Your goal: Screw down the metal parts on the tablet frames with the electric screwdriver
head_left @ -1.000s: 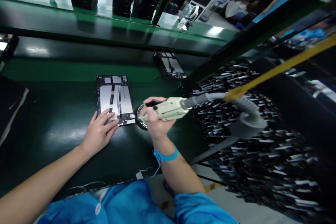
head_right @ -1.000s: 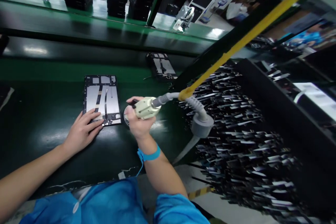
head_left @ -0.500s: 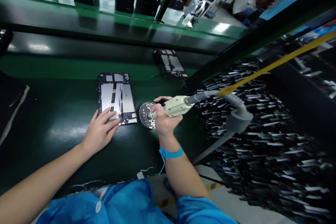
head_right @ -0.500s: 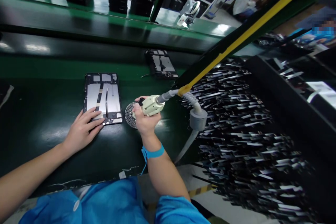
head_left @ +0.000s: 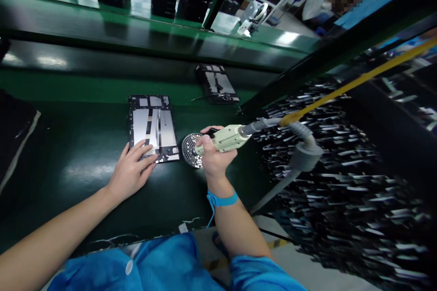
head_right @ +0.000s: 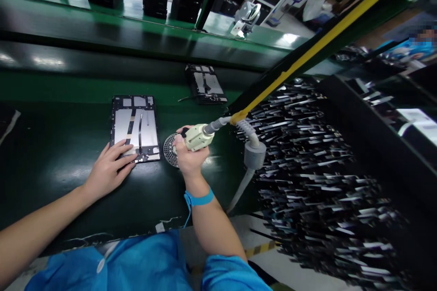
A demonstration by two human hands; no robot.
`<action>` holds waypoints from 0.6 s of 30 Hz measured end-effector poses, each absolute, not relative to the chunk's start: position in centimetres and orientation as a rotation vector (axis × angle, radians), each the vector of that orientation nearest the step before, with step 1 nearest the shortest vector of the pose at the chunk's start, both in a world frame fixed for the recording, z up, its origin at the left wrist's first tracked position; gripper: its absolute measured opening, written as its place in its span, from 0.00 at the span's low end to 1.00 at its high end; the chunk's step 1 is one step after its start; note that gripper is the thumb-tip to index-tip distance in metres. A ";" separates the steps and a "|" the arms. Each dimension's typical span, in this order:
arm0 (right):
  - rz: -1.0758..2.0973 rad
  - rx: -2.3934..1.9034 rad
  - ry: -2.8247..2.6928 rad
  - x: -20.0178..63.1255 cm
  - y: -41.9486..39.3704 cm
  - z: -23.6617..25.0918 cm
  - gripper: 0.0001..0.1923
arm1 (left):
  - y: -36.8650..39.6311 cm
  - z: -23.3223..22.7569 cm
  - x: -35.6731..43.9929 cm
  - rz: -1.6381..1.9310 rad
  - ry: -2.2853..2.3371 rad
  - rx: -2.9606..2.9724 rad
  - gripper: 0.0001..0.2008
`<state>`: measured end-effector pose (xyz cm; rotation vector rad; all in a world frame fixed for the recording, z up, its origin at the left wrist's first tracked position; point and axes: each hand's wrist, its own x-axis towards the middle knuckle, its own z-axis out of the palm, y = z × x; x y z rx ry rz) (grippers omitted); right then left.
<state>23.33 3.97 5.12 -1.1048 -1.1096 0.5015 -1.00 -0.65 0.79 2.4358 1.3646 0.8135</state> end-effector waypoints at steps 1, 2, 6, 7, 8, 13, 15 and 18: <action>0.501 -1.103 -1.105 23.2 3.9 5.5 0.08 | -0.6 0.7 -1.0 0.814 1.368 2.437 0.13; 0.501 -1.096 -1.096 23.1 3.9 5.9 0.08 | -0.6 0.7 -0.9 0.816 1.372 2.436 0.13; 0.544 -1.009 -1.046 21.1 3.4 7.9 0.09 | -0.6 0.5 -0.7 0.818 1.371 2.414 0.16; 0.579 -0.980 -1.051 20.3 3.2 8.2 0.10 | -0.6 0.5 -0.7 0.821 1.371 2.408 0.16; 0.624 -0.952 -1.067 19.4 3.0 8.3 0.10 | -0.5 0.4 -0.8 0.825 1.370 2.404 0.16; 0.845 -0.840 -1.185 15.5 2.4 7.1 0.12 | -0.4 0.2 -1.0 0.826 1.339 2.385 0.19; 0.894 -0.816 -1.214 14.7 2.3 6.4 0.13 | -0.4 0.2 -1.0 0.822 1.326 2.379 0.20; 0.904 -0.829 -1.235 14.4 2.4 5.8 0.13 | -0.3 0.2 -1.0 0.814 1.323 2.368 0.19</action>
